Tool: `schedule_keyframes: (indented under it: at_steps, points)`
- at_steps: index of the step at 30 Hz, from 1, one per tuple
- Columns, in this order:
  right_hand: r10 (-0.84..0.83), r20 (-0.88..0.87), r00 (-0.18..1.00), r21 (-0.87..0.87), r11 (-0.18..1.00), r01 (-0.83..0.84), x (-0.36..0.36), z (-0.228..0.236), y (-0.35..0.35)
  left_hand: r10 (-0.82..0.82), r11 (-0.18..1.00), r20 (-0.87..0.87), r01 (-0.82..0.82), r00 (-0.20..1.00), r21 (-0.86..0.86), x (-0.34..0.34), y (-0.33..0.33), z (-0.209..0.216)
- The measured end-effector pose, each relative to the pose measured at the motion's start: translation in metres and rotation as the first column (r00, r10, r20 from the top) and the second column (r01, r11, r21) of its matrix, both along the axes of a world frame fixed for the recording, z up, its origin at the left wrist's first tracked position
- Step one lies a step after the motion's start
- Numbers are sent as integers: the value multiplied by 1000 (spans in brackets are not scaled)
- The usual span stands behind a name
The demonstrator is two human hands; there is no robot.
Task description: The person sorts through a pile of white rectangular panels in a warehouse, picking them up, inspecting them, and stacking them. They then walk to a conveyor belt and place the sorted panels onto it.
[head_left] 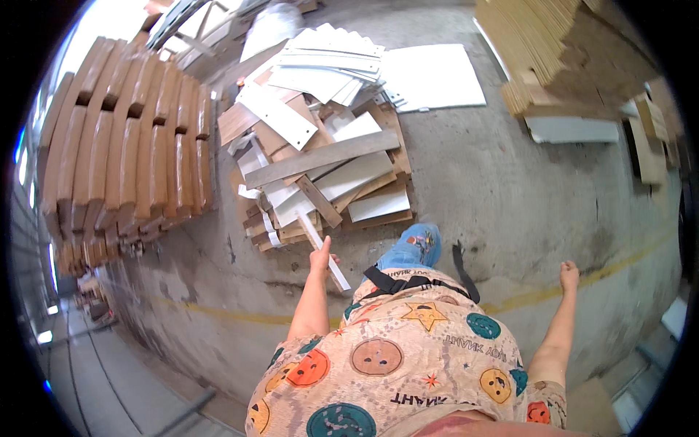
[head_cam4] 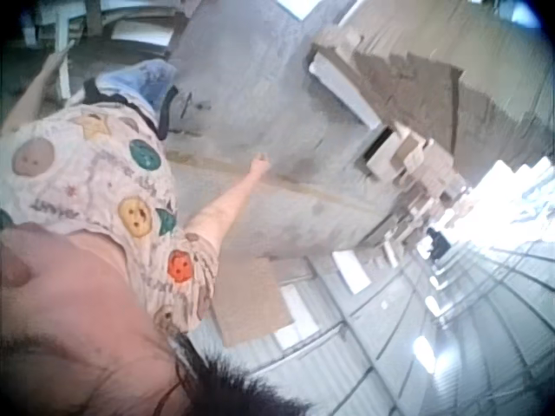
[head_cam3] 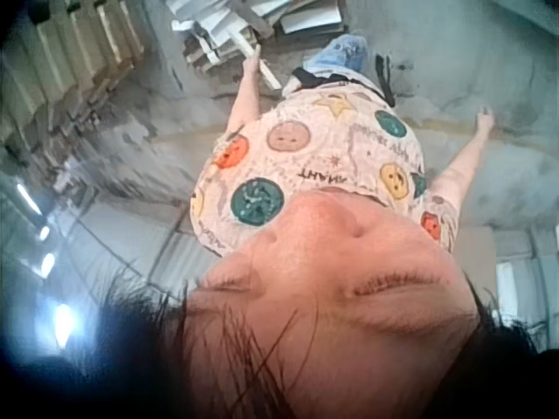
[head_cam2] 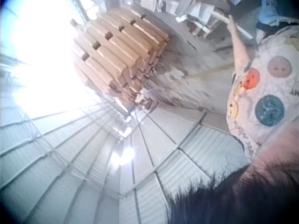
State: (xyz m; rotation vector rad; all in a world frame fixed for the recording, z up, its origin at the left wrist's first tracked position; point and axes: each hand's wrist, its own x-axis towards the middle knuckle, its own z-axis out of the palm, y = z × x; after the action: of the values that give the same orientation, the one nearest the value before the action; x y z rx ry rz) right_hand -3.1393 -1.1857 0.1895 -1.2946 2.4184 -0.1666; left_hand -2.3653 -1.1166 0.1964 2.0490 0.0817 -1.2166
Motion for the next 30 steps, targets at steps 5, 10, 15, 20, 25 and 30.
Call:
schedule_keyframes:
  at_steps: [5, 10, 15, 20, 25, 30]
  points:
    - [199, 157, 967, -73, 979, -190, 34, 16, -162, 37, 999, -11, -36, 999, 18, -34, -58, -16]
    - [445, 333, 831, 248, 809, -533, 103, -9, -192, 121, 993, -130, -120, 984, 13, -86, -131, -55]
    - [199, 490, 848, 435, 787, -436, 91, 21, -214, -270, 946, -156, 292, 950, 139, -129, -180, -72]
    - [321, 321, 891, 570, 686, -452, 39, 31, -286, -562, 788, -71, 559, 824, 256, -138, -239, -58]
    - [424, 343, 838, 576, 610, -544, 51, 8, -430, -358, 899, 130, 304, 925, 317, -150, -228, -84]
    - [696, 443, 565, 209, 533, -820, 136, -54, -603, 40, 915, 0, -37, 999, 402, -192, -239, -57]
